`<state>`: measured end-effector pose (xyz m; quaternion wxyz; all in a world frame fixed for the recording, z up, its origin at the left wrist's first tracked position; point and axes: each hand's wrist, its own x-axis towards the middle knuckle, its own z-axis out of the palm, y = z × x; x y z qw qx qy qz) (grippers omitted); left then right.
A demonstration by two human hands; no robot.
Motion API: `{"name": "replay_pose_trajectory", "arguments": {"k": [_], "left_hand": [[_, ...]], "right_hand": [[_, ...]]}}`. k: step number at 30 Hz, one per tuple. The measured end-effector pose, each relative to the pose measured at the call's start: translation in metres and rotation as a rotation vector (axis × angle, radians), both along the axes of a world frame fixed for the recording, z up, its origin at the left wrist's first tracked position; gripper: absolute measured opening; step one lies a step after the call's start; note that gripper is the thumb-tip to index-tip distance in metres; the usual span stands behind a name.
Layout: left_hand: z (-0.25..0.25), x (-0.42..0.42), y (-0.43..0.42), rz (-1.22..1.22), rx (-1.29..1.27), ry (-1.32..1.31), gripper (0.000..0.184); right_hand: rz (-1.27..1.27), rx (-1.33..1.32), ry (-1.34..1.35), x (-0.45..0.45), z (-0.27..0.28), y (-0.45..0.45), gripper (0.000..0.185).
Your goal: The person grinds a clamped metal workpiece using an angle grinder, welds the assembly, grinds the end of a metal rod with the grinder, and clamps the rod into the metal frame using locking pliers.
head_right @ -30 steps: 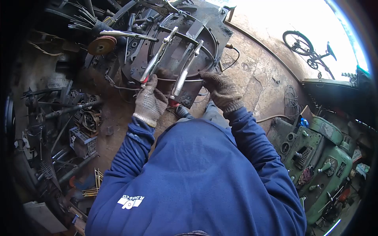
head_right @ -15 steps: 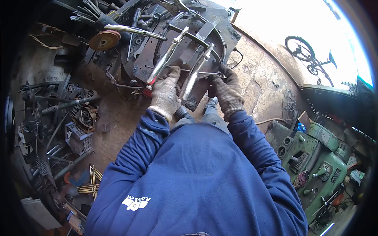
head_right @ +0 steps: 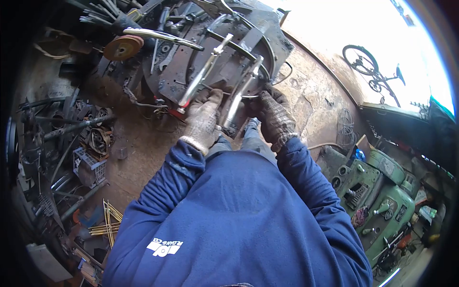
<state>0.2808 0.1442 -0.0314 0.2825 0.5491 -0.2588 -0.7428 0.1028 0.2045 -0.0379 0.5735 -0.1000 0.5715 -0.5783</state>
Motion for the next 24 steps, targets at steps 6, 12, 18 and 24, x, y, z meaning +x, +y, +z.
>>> {"name": "replay_pose_trajectory", "arguments": {"k": [6,12,18,24], "left_hand": [[0.01,0.011,0.021,0.073,0.088,0.359,0.026],[-0.005,0.02,0.028,0.071,0.216,0.317,0.031],[-0.014,0.024,0.037,0.043,0.166,0.532,0.033],[-0.032,0.034,0.048,-0.207,0.145,0.344,0.027]], "right_hand": [[-0.116,-0.142,-0.048,-0.005,-0.002,0.026,0.077],[0.027,-0.237,-0.046,-0.012,-0.032,0.053,0.062],[-0.099,-0.188,-0.213,-0.001,-0.019,0.056,0.047],[0.008,0.093,0.045,-0.014,-0.012,0.062,0.045]]}}
